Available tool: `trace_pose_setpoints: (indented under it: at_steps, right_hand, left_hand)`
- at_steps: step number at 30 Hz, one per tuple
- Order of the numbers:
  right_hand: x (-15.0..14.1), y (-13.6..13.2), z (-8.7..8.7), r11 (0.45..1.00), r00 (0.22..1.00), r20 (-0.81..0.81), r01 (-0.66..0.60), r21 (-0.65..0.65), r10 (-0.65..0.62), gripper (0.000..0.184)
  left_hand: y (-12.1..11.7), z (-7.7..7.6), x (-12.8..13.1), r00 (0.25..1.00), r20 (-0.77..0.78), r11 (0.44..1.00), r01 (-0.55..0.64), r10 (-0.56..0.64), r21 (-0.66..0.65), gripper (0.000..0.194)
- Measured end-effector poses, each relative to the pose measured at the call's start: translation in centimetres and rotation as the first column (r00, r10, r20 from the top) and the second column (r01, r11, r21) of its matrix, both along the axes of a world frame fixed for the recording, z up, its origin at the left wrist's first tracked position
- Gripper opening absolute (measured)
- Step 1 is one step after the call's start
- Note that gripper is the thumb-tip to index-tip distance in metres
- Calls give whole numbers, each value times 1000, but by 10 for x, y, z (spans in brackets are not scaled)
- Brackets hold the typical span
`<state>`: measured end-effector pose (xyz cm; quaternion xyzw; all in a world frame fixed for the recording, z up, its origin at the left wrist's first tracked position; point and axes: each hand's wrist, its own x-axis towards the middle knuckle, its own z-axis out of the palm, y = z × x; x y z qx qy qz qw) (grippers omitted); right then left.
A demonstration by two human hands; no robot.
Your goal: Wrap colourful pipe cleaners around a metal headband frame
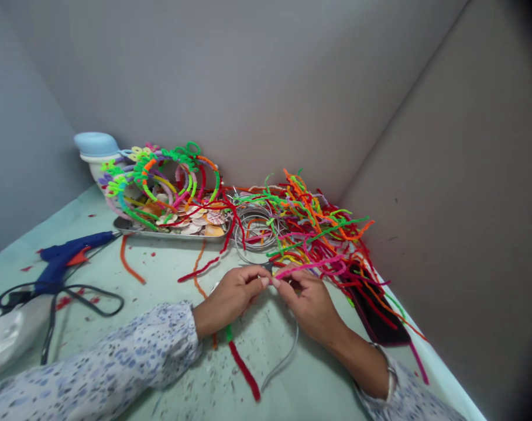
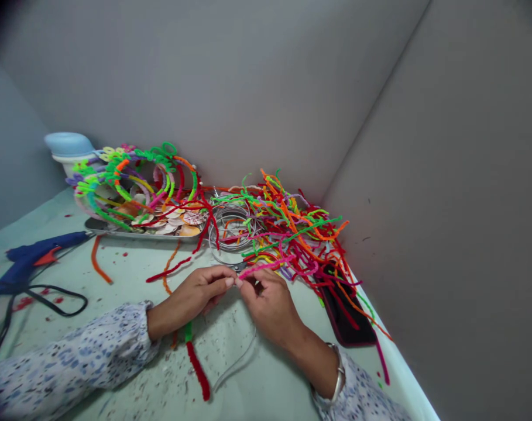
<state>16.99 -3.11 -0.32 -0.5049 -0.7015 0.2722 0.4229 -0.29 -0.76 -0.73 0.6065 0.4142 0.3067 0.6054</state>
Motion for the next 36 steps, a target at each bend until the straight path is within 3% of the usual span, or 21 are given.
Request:
trace_pose_setpoints:
  at_steps: [4,7,13,25,30,36]
  right_hand:
    - [-1,0,0,994,999,-36,-17,-110,13,11]
    - [-3,1,-1,982,995,-101,-21,-190,2,11]
    - [-5,1,-3,977,991,-127,16,-212,-44,11]
    - [-2,2,-9,988,994,-111,-39,-148,22,13]
    - [1,1,-4,994,995,-27,-96,-57,95,12]
    - [-1,3,-4,996,996,61,-72,55,69,15]
  left_hand:
    - [1,-3,-1,999,0,999,-38,38,8,27]
    - [1,-2,-1,998,-3,993,-56,57,100,22]
    - [0,2,-2,998,-14,977,-56,61,205,16]
    - [0,-3,-2,999,-26,988,-26,31,154,16]
    - [-1,-5,-1,999,-38,988,-32,38,149,15]
    - [1,-8,-1,1000,-6,991,-29,30,128,14]
